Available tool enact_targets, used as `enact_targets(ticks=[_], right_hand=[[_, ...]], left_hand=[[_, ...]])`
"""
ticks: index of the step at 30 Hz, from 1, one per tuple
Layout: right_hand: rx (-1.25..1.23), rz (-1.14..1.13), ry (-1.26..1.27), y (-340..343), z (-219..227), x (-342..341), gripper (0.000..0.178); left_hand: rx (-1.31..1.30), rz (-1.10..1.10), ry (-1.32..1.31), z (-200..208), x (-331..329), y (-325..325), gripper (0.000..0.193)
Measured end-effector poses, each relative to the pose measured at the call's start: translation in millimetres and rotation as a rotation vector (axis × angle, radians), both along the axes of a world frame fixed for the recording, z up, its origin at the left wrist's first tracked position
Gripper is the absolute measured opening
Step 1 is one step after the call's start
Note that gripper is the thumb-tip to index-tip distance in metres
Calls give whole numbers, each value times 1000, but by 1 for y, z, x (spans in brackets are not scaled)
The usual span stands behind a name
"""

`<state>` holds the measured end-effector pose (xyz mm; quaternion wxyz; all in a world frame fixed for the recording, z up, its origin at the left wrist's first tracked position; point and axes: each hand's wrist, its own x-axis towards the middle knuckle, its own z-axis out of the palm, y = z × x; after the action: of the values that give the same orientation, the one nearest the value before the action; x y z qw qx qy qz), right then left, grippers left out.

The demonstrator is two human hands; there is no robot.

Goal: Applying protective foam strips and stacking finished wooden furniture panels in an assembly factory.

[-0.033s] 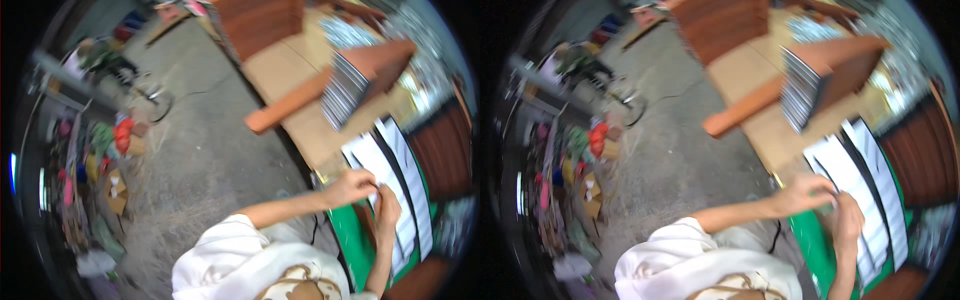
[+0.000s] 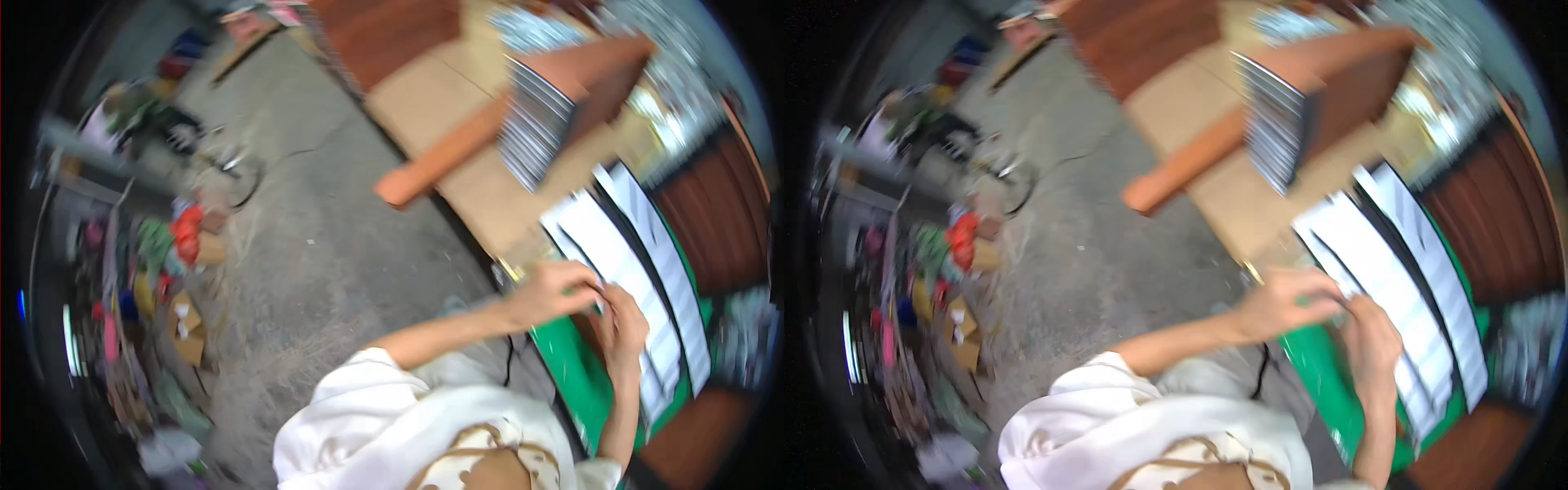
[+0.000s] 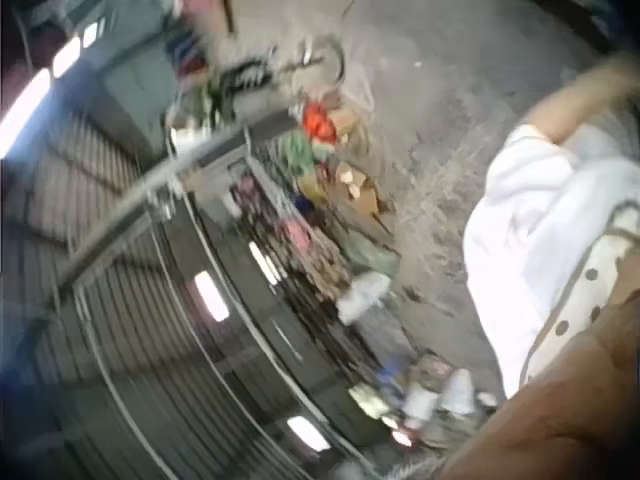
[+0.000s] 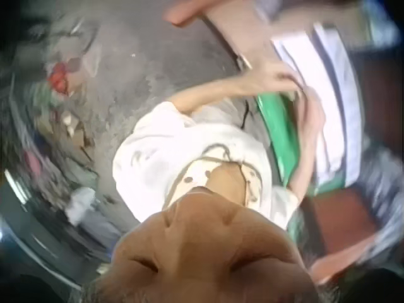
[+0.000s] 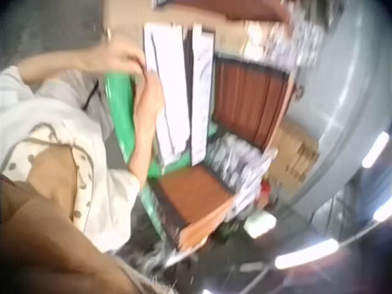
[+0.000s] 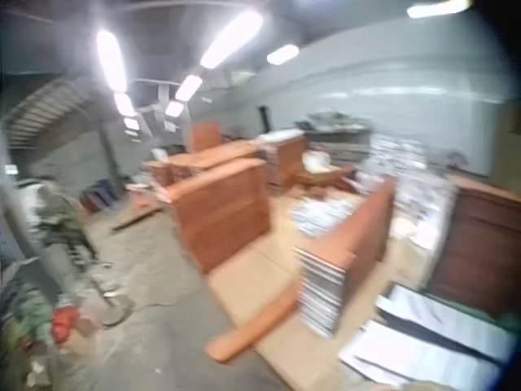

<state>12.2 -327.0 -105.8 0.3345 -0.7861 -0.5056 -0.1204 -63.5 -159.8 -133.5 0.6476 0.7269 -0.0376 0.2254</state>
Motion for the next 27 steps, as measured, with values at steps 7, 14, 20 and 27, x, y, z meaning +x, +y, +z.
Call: enact_targets(ticks=[7, 14, 20, 27], right_hand=[[-56, 18, 392, -15, -7, -51, 26], [12, -189, 545, -46, -21, -54, 24], [221, -444, 682, -50, -34, -45, 22], [190, -468, 450, -34, -48, -42, 27]], left_hand=[[387, -71, -135, -14, -52, 4, 25], [337, -96, 47, -24, -30, 0, 43], [268, -179, 167, -52, 7, -18, 39], [212, -155, 177, -63, 16, -24, 29]])
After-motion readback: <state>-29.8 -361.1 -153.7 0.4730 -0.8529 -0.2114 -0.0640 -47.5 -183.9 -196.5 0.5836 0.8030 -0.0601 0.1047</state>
